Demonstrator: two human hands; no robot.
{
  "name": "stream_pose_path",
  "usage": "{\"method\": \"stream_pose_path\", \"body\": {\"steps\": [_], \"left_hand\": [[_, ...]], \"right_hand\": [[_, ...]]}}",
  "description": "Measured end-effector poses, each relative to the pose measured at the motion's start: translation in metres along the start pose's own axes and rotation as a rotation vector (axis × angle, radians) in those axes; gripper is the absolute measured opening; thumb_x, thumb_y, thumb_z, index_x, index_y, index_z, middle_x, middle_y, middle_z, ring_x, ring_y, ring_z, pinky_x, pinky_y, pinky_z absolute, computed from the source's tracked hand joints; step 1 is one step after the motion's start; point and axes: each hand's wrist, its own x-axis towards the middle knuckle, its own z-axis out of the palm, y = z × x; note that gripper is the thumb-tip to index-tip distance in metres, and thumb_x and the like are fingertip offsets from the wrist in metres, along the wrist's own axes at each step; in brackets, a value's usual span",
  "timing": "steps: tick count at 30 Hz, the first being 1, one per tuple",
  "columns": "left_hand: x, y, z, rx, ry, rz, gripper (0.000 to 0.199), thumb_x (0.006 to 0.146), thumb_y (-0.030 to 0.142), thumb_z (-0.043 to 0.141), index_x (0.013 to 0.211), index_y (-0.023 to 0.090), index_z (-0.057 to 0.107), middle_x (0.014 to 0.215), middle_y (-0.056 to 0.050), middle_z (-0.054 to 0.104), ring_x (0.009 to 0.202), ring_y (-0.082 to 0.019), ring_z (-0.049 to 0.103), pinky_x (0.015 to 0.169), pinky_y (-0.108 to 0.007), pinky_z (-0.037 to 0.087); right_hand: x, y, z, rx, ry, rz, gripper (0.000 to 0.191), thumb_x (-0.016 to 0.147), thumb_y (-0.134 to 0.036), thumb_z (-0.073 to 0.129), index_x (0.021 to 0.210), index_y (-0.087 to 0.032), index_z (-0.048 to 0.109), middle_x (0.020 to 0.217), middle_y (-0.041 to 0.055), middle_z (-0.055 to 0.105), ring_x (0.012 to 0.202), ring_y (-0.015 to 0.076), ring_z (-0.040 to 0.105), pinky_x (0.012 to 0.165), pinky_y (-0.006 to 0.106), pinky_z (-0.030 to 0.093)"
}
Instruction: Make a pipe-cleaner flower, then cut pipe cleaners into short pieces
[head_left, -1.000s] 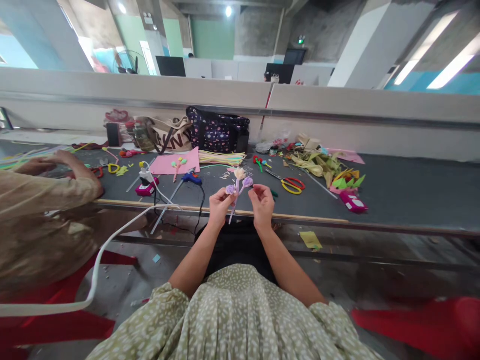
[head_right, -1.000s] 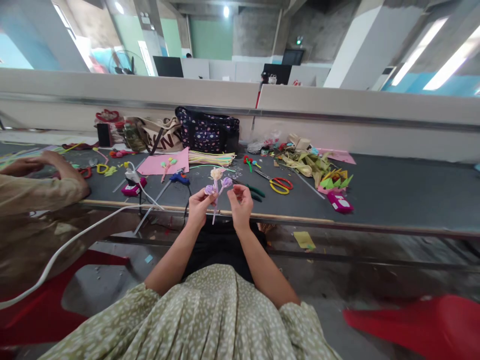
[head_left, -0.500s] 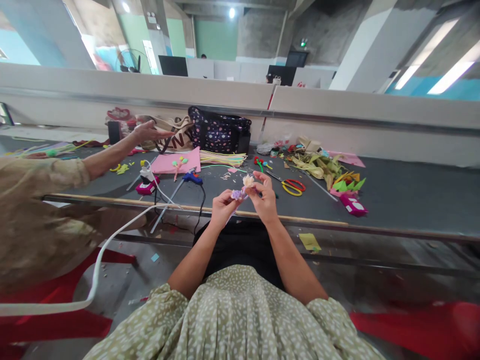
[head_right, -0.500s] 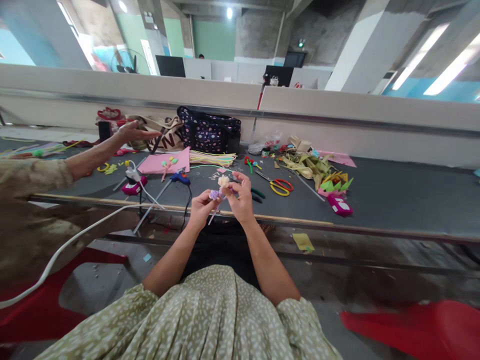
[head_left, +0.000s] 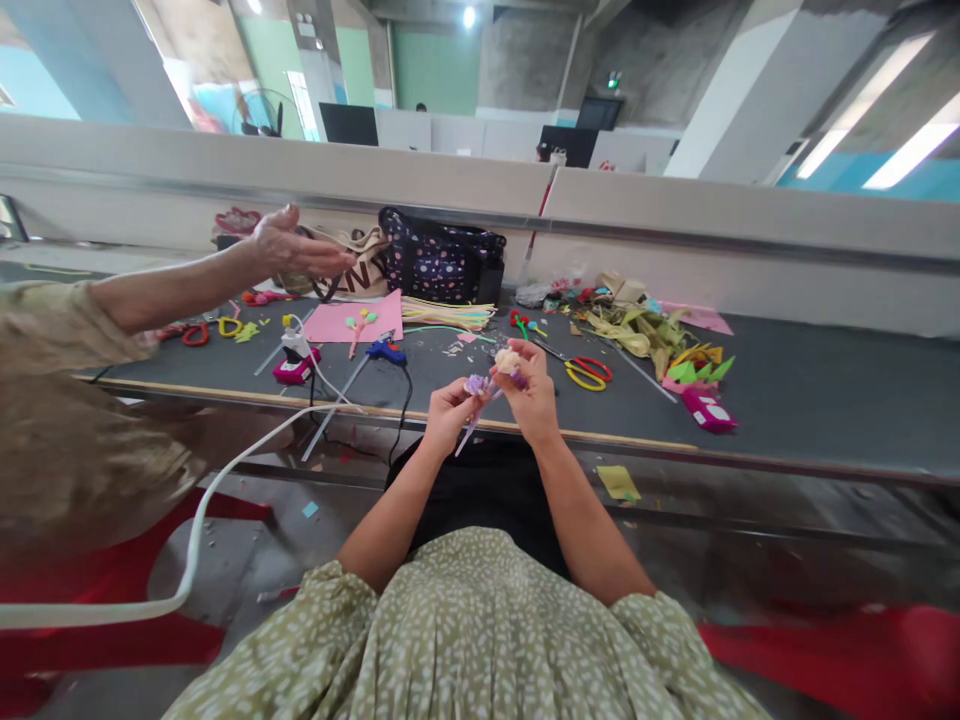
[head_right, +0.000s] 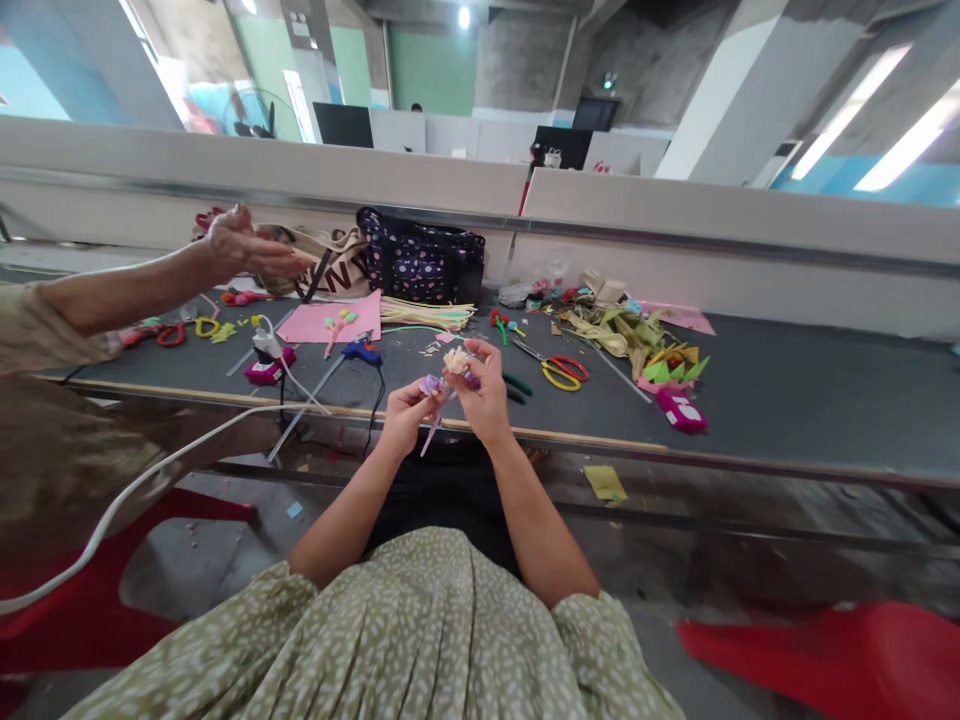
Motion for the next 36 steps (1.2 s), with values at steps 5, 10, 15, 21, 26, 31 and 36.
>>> {"method": "stream_pose_path", "body": {"steps": [5, 10, 15, 21, 26, 31, 36], "left_hand": [[0.003, -0.009, -0.002, 0.005, -0.039, -0.061, 0.03, 0.067, 0.04, 0.082, 0.075, 0.014, 0.069, 0.064, 0.002, 0.055, 0.052, -0.006, 0.041, 0.049, -0.02, 0.032], [-0.001, -0.016, -0.007, 0.135, -0.141, -0.104, 0.031, 0.067, 0.043, 0.08, 0.076, 0.014, 0.072, 0.072, 0.0, 0.06, 0.056, -0.007, 0.045, 0.05, -0.021, 0.032], [-0.011, -0.023, -0.005, 0.2, -0.246, -0.235, 0.037, 0.066, 0.046, 0.079, 0.082, 0.013, 0.074, 0.06, 0.002, 0.058, 0.051, -0.006, 0.041, 0.05, -0.021, 0.029], [-0.013, -0.032, 0.011, 0.12, -0.208, -0.315, 0.04, 0.065, 0.048, 0.079, 0.081, 0.012, 0.072, 0.057, 0.003, 0.055, 0.047, -0.005, 0.039, 0.045, -0.02, 0.027], [-0.013, -0.042, 0.016, 0.045, -0.129, -0.312, 0.038, 0.066, 0.047, 0.08, 0.079, 0.012, 0.071, 0.054, 0.004, 0.053, 0.045, -0.004, 0.037, 0.044, -0.019, 0.025], [-0.016, -0.046, 0.017, 0.011, -0.129, -0.314, 0.039, 0.065, 0.046, 0.081, 0.081, 0.012, 0.071, 0.057, 0.003, 0.055, 0.046, -0.004, 0.037, 0.043, -0.019, 0.026], [-0.02, -0.049, 0.016, 0.022, -0.193, -0.369, 0.04, 0.065, 0.045, 0.082, 0.083, 0.011, 0.071, 0.059, 0.002, 0.057, 0.045, -0.004, 0.041, 0.042, -0.019, 0.031]], "right_hand": [[0.002, -0.003, -0.001, 0.081, 0.063, 0.061, 0.018, 0.081, -0.042, 0.07, 0.085, -0.024, 0.073, 0.116, 0.0071, 0.053, 0.106, 0.0225, 0.056, 0.088, 0.037, 0.052], [0.006, 0.002, -0.011, 0.065, 0.215, 0.096, 0.02, 0.079, -0.042, 0.071, 0.083, -0.023, 0.072, 0.108, 0.0062, 0.058, 0.102, 0.0209, 0.057, 0.085, 0.033, 0.051], [0.006, 0.017, -0.024, 0.148, 0.401, 0.21, 0.025, 0.073, -0.043, 0.074, 0.078, -0.019, 0.069, 0.094, 0.004, 0.063, 0.087, 0.0173, 0.058, 0.082, 0.032, 0.048], [-0.023, 0.037, -0.036, 0.356, 0.453, 0.456, 0.056, 0.07, -0.051, 0.074, 0.117, -0.023, 0.061, 0.11, 0.0062, 0.065, 0.09, 0.0171, 0.061, 0.08, 0.033, 0.05], [-0.058, 0.039, -0.023, 0.345, 0.283, 0.563, 0.046, 0.072, -0.051, 0.072, 0.106, -0.02, 0.065, 0.099, 0.0053, 0.068, 0.081, 0.0155, 0.061, 0.075, 0.03, 0.05], [-0.065, 0.035, -0.005, 0.313, 0.22, 0.547, 0.032, 0.07, -0.045, 0.075, 0.083, -0.017, 0.068, 0.077, 0.001, 0.067, 0.068, 0.0135, 0.057, 0.069, 0.028, 0.047], [-0.059, 0.039, -0.01, 0.285, 0.29, 0.546, 0.03, 0.069, -0.046, 0.074, 0.076, -0.018, 0.066, 0.07, -0.0009, 0.063, 0.064, 0.0126, 0.053, 0.066, 0.027, 0.045]]}}
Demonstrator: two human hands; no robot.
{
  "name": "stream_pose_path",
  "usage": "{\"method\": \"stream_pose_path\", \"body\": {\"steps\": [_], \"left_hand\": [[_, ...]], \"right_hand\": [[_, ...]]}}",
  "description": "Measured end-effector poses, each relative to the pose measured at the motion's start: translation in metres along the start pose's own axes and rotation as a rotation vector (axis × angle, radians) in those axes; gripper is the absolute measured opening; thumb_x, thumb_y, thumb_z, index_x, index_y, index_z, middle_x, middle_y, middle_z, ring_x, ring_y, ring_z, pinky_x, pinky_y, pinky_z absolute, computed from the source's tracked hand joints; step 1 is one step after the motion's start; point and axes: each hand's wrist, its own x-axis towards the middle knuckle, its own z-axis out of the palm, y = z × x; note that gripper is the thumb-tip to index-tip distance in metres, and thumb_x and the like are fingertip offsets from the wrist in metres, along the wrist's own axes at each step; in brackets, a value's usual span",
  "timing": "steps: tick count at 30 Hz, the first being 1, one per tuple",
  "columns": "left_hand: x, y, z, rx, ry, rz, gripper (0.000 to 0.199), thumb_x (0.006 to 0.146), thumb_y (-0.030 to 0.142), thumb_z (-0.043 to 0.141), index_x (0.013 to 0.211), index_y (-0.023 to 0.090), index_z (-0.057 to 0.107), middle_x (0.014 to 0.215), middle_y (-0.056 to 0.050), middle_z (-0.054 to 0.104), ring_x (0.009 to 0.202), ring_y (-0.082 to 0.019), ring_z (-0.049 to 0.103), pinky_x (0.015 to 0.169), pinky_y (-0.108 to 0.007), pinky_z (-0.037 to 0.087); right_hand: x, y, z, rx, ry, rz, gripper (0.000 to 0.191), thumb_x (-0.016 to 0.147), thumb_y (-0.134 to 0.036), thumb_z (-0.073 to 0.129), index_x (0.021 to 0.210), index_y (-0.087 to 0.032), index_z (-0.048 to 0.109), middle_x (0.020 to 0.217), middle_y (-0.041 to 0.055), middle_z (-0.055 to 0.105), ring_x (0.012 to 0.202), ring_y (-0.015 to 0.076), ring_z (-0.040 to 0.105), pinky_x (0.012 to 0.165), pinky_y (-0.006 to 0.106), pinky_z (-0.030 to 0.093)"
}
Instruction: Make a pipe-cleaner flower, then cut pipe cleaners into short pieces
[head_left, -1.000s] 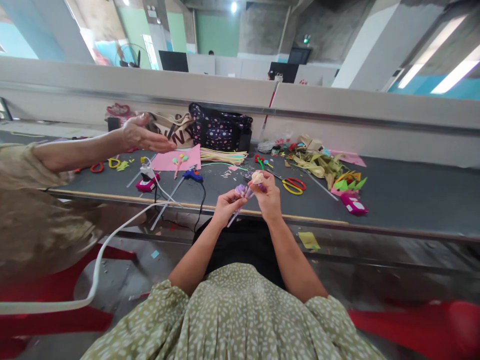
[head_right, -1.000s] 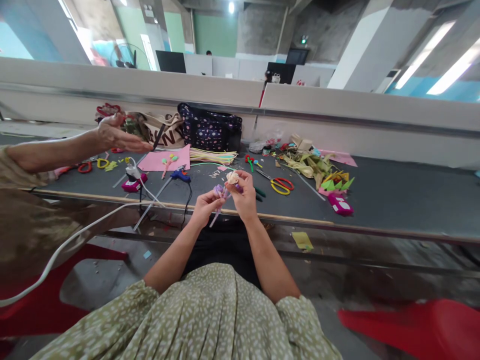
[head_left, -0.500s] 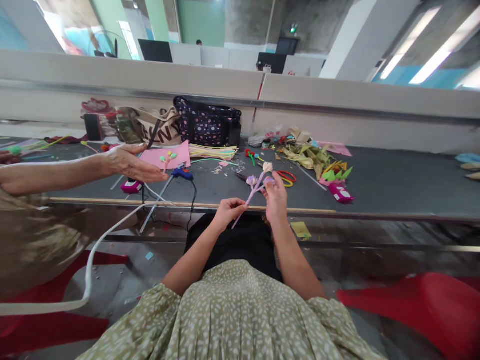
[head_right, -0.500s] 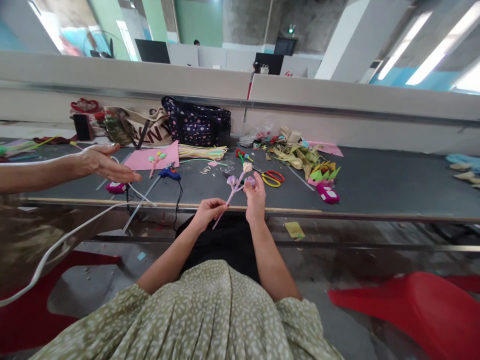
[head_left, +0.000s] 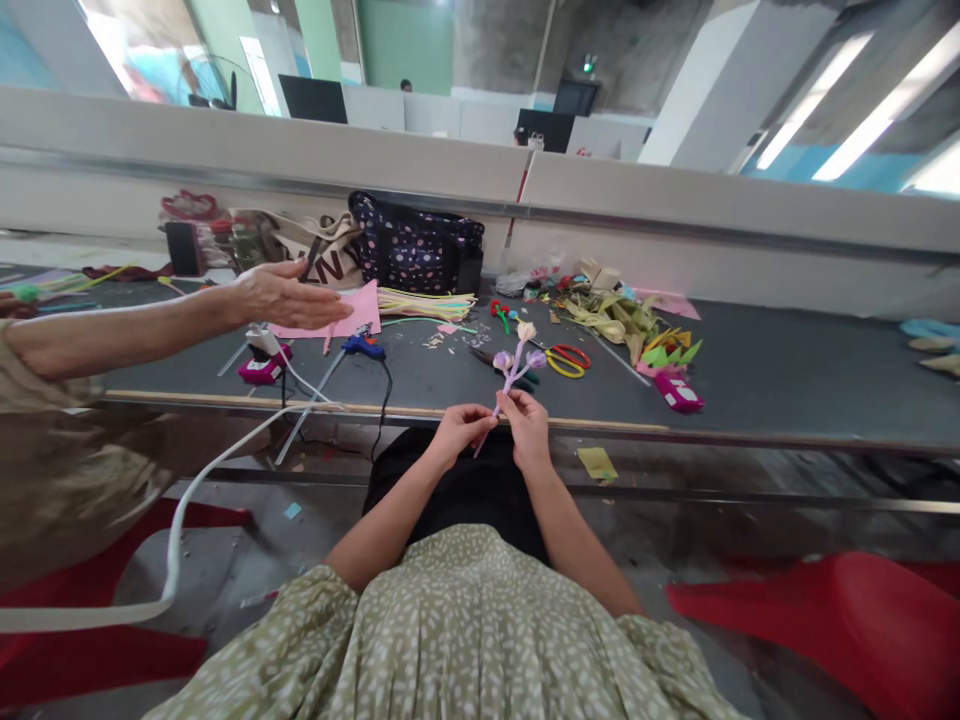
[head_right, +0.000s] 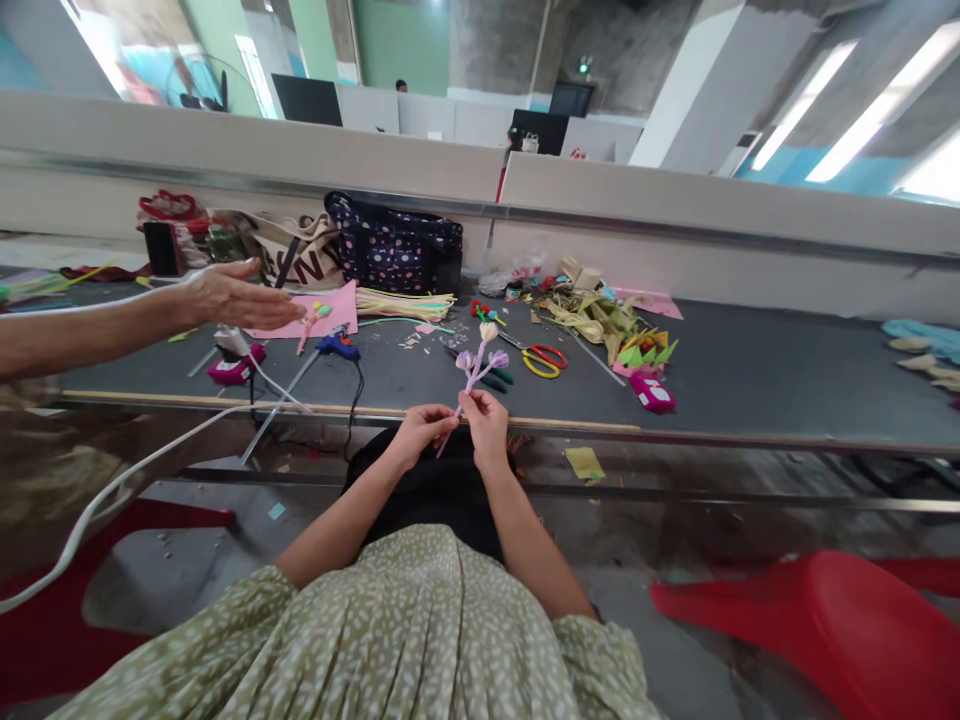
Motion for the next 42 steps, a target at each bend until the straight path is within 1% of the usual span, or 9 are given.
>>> {"method": "stream_pose_path", "body": {"steps": [6, 11, 15, 23, 29, 33, 34, 39, 42], "left_hand": [[-0.002, -0.005, -0.003, 0.031, -0.078, -0.064, 0.039, 0.065, 0.047, 0.081, 0.077, 0.011, 0.069, 0.052, 0.002, 0.055, 0.042, -0.005, 0.043, 0.043, -0.02, 0.034], [-0.003, -0.004, -0.002, 0.047, -0.113, -0.076, 0.04, 0.065, 0.048, 0.081, 0.078, 0.011, 0.07, 0.055, 0.0, 0.058, 0.045, -0.007, 0.048, 0.043, -0.02, 0.034], [-0.005, -0.003, -0.003, 0.083, -0.168, -0.093, 0.039, 0.065, 0.046, 0.081, 0.079, 0.011, 0.071, 0.058, -0.001, 0.06, 0.045, -0.007, 0.047, 0.043, -0.02, 0.035], [-0.01, -0.001, -0.003, 0.128, -0.173, -0.102, 0.031, 0.062, 0.039, 0.082, 0.073, 0.013, 0.071, 0.06, -0.002, 0.062, 0.051, -0.008, 0.051, 0.044, -0.019, 0.037], [-0.011, -0.012, -0.018, 0.231, -0.222, -0.133, 0.029, 0.064, 0.039, 0.079, 0.075, 0.012, 0.073, 0.062, -0.003, 0.064, 0.053, -0.01, 0.054, 0.045, -0.019, 0.038], [-0.013, -0.008, -0.031, 0.34, -0.302, -0.166, 0.025, 0.065, 0.035, 0.077, 0.076, 0.013, 0.074, 0.062, -0.003, 0.065, 0.053, -0.01, 0.054, 0.044, -0.018, 0.037], [-0.013, -0.005, -0.034, 0.342, -0.284, -0.16, 0.025, 0.065, 0.035, 0.077, 0.077, 0.013, 0.074, 0.063, -0.003, 0.065, 0.053, -0.01, 0.054, 0.044, -0.018, 0.037], [-0.004, 0.012, -0.032, 0.232, -0.048, -0.046, 0.031, 0.069, 0.04, 0.076, 0.084, 0.013, 0.074, 0.067, -0.003, 0.065, 0.053, -0.008, 0.051, 0.046, -0.018, 0.039], [0.002, 0.018, -0.023, 0.199, -0.029, 0.012, 0.035, 0.069, 0.043, 0.076, 0.087, 0.013, 0.074, 0.071, -0.004, 0.067, 0.057, -0.009, 0.053, 0.049, -0.019, 0.043]], "right_hand": [[0.009, -0.001, -0.008, 0.007, 0.053, -0.011, 0.031, 0.067, -0.045, 0.075, 0.079, -0.018, 0.067, 0.071, -0.0013, 0.063, 0.066, 0.0127, 0.053, 0.068, 0.028, 0.045], [0.013, -0.002, -0.011, 0.006, 0.064, -0.018, 0.032, 0.067, -0.048, 0.075, 0.078, -0.018, 0.067, 0.071, -0.0012, 0.062, 0.065, 0.0129, 0.052, 0.067, 0.028, 0.045], [0.016, -0.004, -0.014, 0.005, 0.08, -0.024, 0.033, 0.067, -0.048, 0.075, 0.078, -0.018, 0.067, 0.071, -0.0014, 0.062, 0.065, 0.0128, 0.052, 0.067, 0.028, 0.044], [0.02, -0.006, -0.017, -0.004, 0.08, -0.015, 0.034, 0.066, -0.049, 0.075, 0.076, -0.018, 0.066, 0.069, -0.0007, 0.061, 0.065, 0.0132, 0.052, 0.065, 0.028, 0.044], [0.021, -0.011, -0.017, -0.013, 0.077, -0.018, 0.031, 0.067, -0.047, 0.074, 0.076, -0.019, 0.066, 0.068, -0.0016, 0.06, 0.064, 0.0132, 0.052, 0.065, 0.029, 0.044], [0.021, -0.013, -0.017, -0.008, 0.067, -0.025, 0.029, 0.067, -0.045, 0.074, 0.076, -0.019, 0.066, 0.068, -0.0024, 0.06, 0.064, 0.0127, 0.052, 0.067, 0.029, 0.044], [0.02, -0.013, -0.017, -0.008, 0.061, -0.026, 0.028, 0.067, -0.045, 0.075, 0.076, -0.019, 0.067, 0.068, -0.0025, 0.06, 0.064, 0.0126, 0.052, 0.067, 0.029, 0.044], [0.015, -0.012, -0.014, -0.023, -0.009, -0.017, 0.027, 0.068, -0.043, 0.075, 0.077, -0.019, 0.068, 0.069, -0.0016, 0.061, 0.066, 0.0133, 0.052, 0.069, 0.029, 0.044], [0.009, -0.011, -0.008, -0.026, -0.057, -0.008, 0.025, 0.068, -0.041, 0.076, 0.076, -0.019, 0.068, 0.071, -0.0015, 0.062, 0.067, 0.0132, 0.053, 0.07, 0.028, 0.045]]}}
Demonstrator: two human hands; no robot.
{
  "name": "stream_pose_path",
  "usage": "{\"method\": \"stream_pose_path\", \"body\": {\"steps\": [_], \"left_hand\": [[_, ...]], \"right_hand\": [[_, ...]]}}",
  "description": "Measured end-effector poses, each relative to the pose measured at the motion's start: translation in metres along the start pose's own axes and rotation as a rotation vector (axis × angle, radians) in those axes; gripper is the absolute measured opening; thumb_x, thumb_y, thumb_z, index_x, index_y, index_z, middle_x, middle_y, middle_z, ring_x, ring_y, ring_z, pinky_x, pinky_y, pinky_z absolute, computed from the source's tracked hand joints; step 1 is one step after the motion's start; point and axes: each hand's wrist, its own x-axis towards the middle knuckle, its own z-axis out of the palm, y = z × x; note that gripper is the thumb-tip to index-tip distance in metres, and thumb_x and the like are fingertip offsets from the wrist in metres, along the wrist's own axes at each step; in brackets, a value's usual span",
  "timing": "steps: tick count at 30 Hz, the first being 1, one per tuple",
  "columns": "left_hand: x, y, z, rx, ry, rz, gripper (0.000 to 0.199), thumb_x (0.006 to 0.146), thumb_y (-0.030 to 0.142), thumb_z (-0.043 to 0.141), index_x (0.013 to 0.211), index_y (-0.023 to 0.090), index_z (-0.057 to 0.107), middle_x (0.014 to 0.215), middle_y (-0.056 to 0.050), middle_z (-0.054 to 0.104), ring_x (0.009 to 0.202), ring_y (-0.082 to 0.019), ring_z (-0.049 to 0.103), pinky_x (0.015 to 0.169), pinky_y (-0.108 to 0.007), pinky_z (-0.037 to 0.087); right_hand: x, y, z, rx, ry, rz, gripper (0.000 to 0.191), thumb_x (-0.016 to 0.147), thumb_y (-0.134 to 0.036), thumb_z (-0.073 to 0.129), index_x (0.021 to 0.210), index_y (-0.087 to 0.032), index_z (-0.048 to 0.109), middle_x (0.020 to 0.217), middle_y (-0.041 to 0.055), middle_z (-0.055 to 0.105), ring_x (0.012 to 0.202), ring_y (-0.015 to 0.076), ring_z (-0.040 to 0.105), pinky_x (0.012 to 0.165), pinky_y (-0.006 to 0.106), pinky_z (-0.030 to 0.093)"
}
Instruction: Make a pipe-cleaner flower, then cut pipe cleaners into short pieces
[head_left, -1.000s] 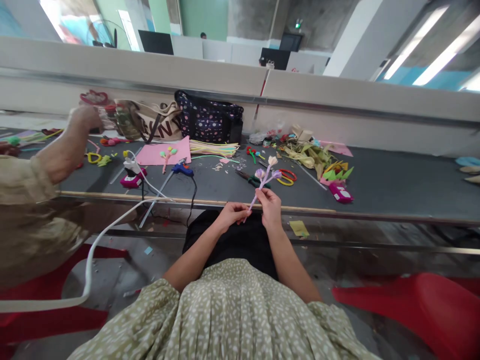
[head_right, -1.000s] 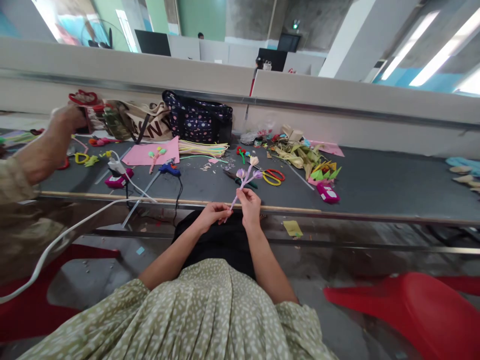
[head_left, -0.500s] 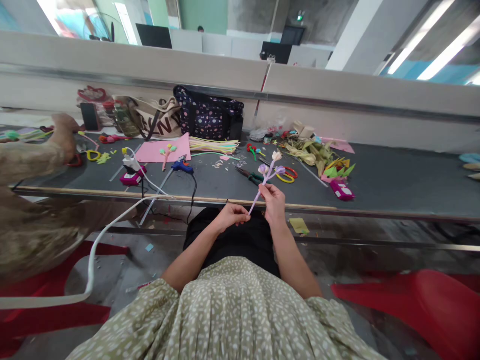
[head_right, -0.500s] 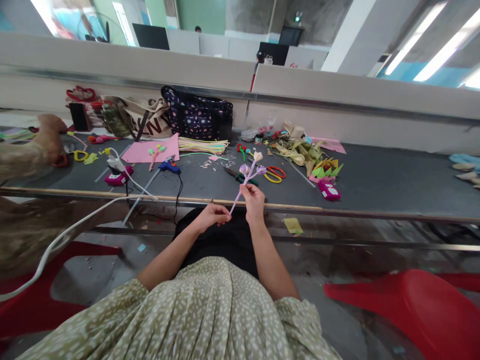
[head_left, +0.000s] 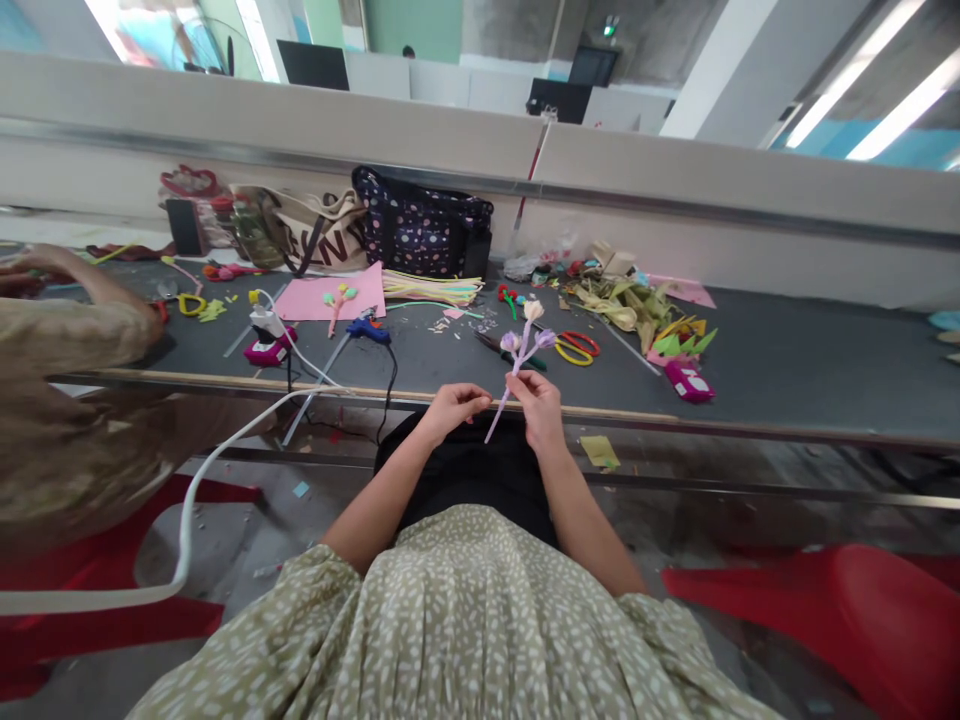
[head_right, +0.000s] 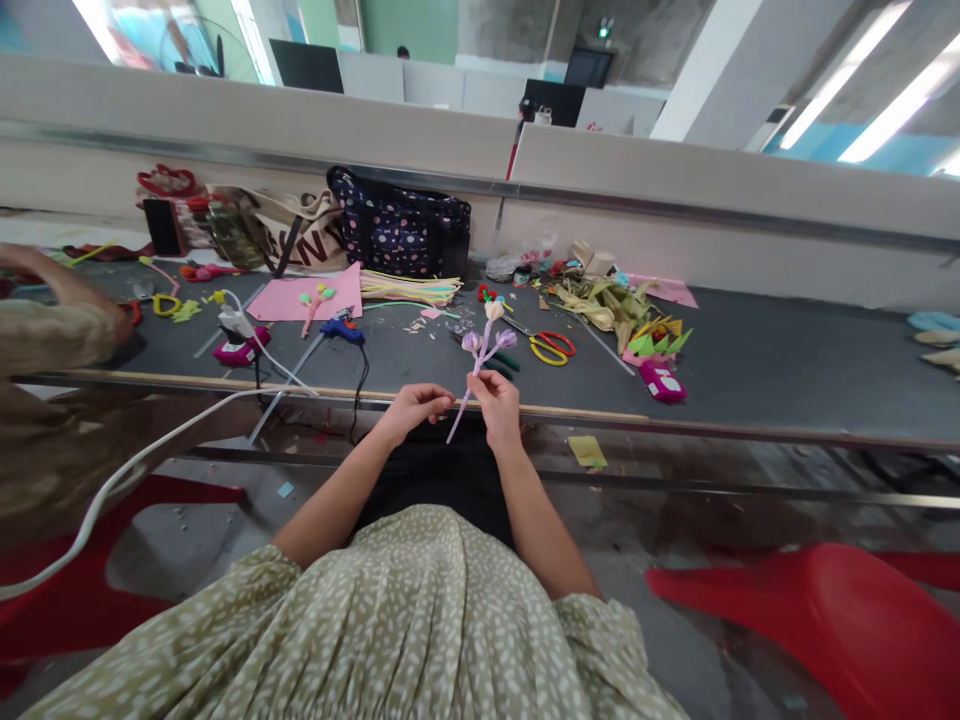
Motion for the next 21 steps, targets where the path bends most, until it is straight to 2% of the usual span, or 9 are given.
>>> {"method": "stream_pose_path", "body": {"steps": [3, 6, 12, 17, 21], "left_hand": [[0.002, 0.001, 0.01, -0.023, -0.025, 0.009, 0.036, 0.066, 0.041, 0.08, 0.087, 0.013, 0.074, 0.074, -0.004, 0.068, 0.062, -0.01, 0.055, 0.053, -0.019, 0.045], [0.0, -0.005, 0.015, -0.046, -0.021, -0.008, 0.034, 0.063, 0.041, 0.082, 0.078, 0.012, 0.071, 0.065, -0.001, 0.063, 0.056, -0.008, 0.052, 0.05, -0.019, 0.041], [-0.004, -0.017, 0.013, -0.088, -0.016, -0.042, 0.035, 0.061, 0.04, 0.083, 0.076, 0.012, 0.07, 0.062, 0.001, 0.061, 0.053, -0.007, 0.05, 0.048, -0.019, 0.038], [-0.006, -0.013, 0.014, -0.126, -0.032, -0.025, 0.037, 0.062, 0.044, 0.082, 0.077, 0.012, 0.07, 0.064, 0.0, 0.062, 0.051, -0.007, 0.05, 0.048, -0.02, 0.04], [-0.007, -0.008, 0.018, -0.167, 0.016, 0.017, 0.037, 0.067, 0.047, 0.079, 0.079, 0.012, 0.069, 0.063, 0.001, 0.061, 0.051, -0.006, 0.049, 0.048, -0.02, 0.04]], "right_hand": [[-0.005, 0.001, 0.006, 0.001, -0.045, 0.01, 0.024, 0.068, -0.041, 0.076, 0.076, -0.019, 0.069, 0.072, -0.0013, 0.064, 0.067, 0.0132, 0.055, 0.07, 0.029, 0.045], [-0.008, 0.001, 0.009, 0.0, -0.072, 0.02, 0.023, 0.069, -0.04, 0.076, 0.077, -0.02, 0.069, 0.071, -0.0016, 0.064, 0.064, 0.0127, 0.055, 0.068, 0.029, 0.045], [-0.008, 0.003, 0.011, -0.007, -0.081, 0.016, 0.022, 0.068, -0.038, 0.075, 0.078, -0.02, 0.071, 0.074, -0.0011, 0.066, 0.068, 0.0137, 0.057, 0.071, 0.029, 0.047], [-0.01, 0.007, 0.011, -0.017, -0.097, 0.024, 0.025, 0.069, -0.042, 0.075, 0.08, -0.02, 0.071, 0.072, -0.0006, 0.067, 0.066, 0.0146, 0.057, 0.068, 0.03, 0.048], [-0.014, 0.009, 0.011, -0.016, -0.116, 0.026, 0.026, 0.069, -0.042, 0.075, 0.082, -0.02, 0.072, 0.074, 0.0, 0.068, 0.067, 0.0155, 0.059, 0.069, 0.03, 0.049]]}}
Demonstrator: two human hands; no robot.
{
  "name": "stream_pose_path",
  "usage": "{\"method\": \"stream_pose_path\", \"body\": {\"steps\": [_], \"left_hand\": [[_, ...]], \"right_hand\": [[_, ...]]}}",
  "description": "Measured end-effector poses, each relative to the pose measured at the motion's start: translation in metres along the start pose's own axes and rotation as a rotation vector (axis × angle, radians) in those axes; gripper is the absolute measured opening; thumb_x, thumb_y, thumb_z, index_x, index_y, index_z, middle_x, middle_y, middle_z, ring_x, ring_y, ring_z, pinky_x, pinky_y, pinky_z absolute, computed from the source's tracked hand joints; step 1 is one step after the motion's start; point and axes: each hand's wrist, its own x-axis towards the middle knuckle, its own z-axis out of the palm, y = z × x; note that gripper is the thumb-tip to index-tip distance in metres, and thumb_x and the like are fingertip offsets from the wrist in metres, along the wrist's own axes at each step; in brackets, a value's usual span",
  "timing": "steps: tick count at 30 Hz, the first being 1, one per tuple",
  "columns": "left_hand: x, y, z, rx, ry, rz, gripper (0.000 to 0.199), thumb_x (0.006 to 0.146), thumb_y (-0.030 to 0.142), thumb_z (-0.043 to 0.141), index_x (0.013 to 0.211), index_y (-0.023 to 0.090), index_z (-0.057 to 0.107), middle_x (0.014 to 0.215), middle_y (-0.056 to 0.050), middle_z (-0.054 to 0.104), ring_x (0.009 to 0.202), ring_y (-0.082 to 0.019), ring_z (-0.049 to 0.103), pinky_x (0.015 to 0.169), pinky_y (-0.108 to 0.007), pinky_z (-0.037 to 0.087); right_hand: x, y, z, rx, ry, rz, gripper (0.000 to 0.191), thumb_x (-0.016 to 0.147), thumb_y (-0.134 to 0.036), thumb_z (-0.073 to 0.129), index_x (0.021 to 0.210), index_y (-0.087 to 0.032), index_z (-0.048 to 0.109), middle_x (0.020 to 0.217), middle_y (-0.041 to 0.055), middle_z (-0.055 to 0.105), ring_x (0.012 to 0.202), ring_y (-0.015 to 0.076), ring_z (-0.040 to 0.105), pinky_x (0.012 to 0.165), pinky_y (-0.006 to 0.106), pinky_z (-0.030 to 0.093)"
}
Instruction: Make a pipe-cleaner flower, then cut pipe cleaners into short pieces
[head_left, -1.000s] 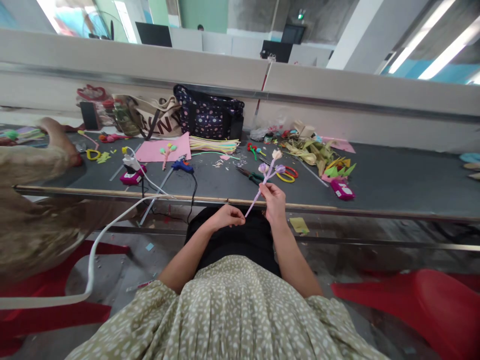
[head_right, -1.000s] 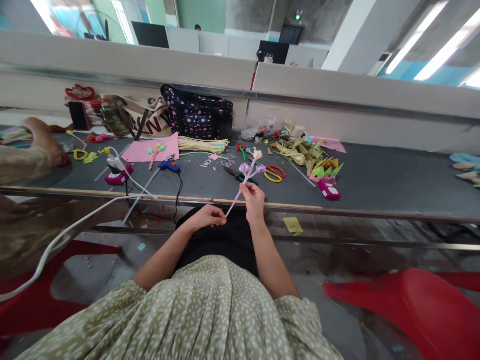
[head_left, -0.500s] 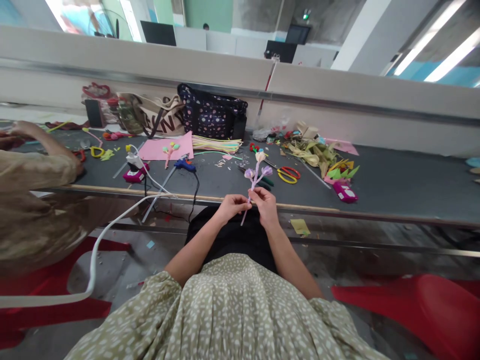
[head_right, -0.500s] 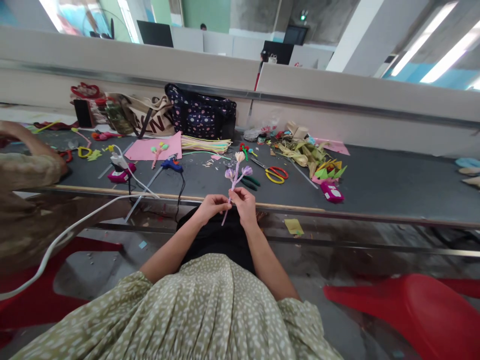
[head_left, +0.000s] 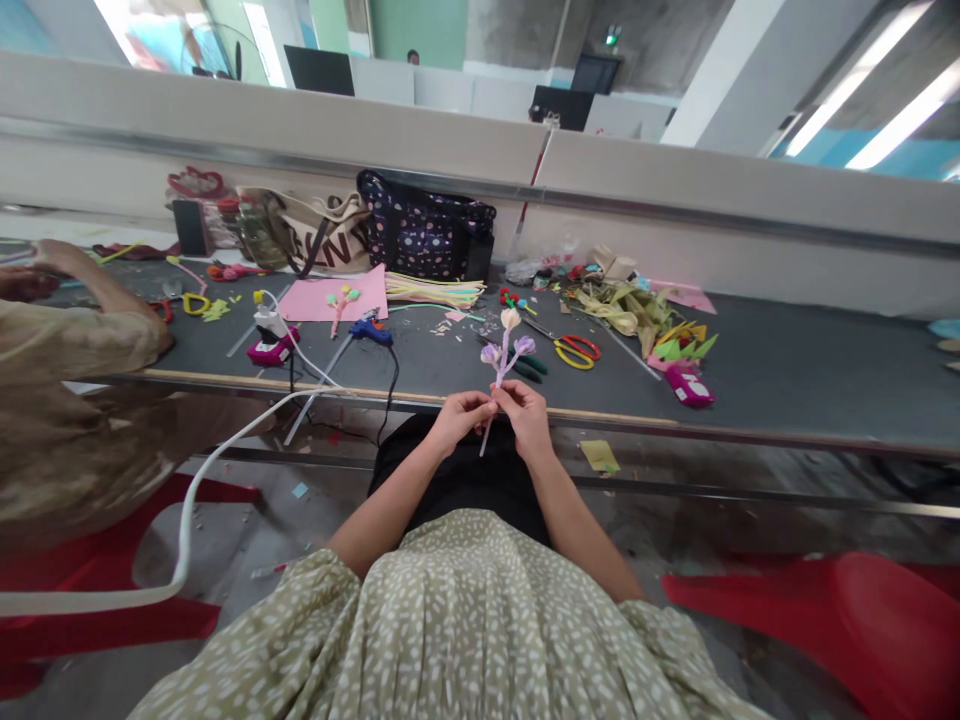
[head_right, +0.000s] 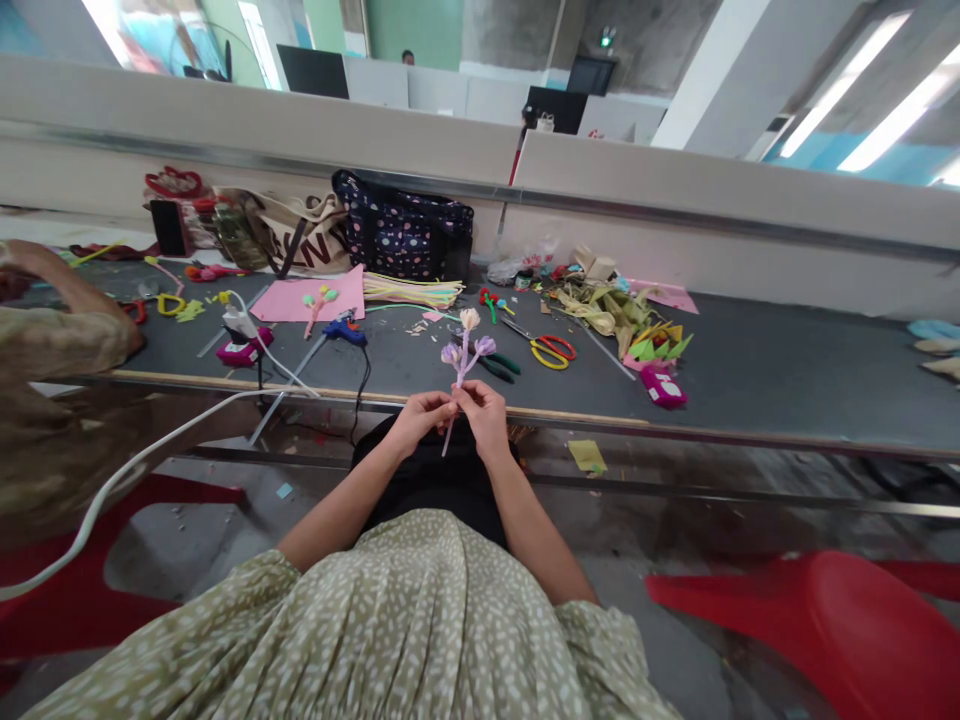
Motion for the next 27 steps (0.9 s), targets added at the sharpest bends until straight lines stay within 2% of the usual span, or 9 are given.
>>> {"method": "stream_pose_path", "body": {"steps": [8, 13, 17, 21, 27], "left_hand": [[-0.001, 0.0, 0.0, -0.014, 0.012, 0.024, 0.033, 0.066, 0.042, 0.08, 0.077, 0.012, 0.069, 0.06, 0.002, 0.058, 0.049, -0.005, 0.045, 0.046, -0.019, 0.034], [-0.001, -0.002, -0.003, -0.017, 0.006, 0.019, 0.035, 0.065, 0.044, 0.081, 0.076, 0.013, 0.069, 0.058, 0.003, 0.058, 0.049, -0.005, 0.045, 0.046, -0.019, 0.035], [0.001, 0.002, -0.004, -0.017, 0.092, 0.065, 0.036, 0.07, 0.047, 0.077, 0.074, 0.013, 0.069, 0.058, 0.002, 0.058, 0.049, -0.006, 0.046, 0.046, -0.02, 0.038], [0.006, 0.012, -0.003, -0.064, 0.206, 0.126, 0.033, 0.068, 0.043, 0.079, 0.082, 0.014, 0.072, 0.065, 0.001, 0.062, 0.051, -0.006, 0.046, 0.047, -0.02, 0.039], [0.009, 0.022, 0.001, -0.067, 0.246, 0.215, 0.024, 0.066, 0.035, 0.08, 0.071, 0.014, 0.071, 0.066, 0.001, 0.062, 0.056, -0.007, 0.048, 0.054, -0.021, 0.039]], "right_hand": [[-0.002, 0.0, 0.002, 0.012, -0.005, -0.009, 0.025, 0.07, -0.041, 0.075, 0.084, -0.02, 0.073, 0.072, -0.0007, 0.068, 0.066, 0.0151, 0.059, 0.069, 0.029, 0.048], [-0.004, 0.003, 0.002, 0.005, -0.013, -0.019, 0.025, 0.072, -0.042, 0.075, 0.085, -0.02, 0.073, 0.075, 0.0003, 0.069, 0.068, 0.0161, 0.06, 0.07, 0.03, 0.049], [-0.004, 0.004, 0.001, -0.01, -0.022, -0.043, 0.024, 0.073, -0.042, 0.073, 0.084, -0.021, 0.073, 0.08, 0.001, 0.07, 0.073, 0.0171, 0.061, 0.074, 0.031, 0.049], [-0.006, 0.004, 0.003, -0.041, -0.062, -0.06, 0.02, 0.074, -0.041, 0.072, 0.08, -0.021, 0.072, 0.076, -0.0004, 0.069, 0.07, 0.0161, 0.059, 0.071, 0.029, 0.048], [-0.01, 0.011, 0.007, -0.101, -0.104, -0.078, 0.021, 0.075, -0.042, 0.07, 0.079, -0.021, 0.07, 0.074, -0.0006, 0.068, 0.067, 0.0163, 0.059, 0.068, 0.029, 0.048]]}}
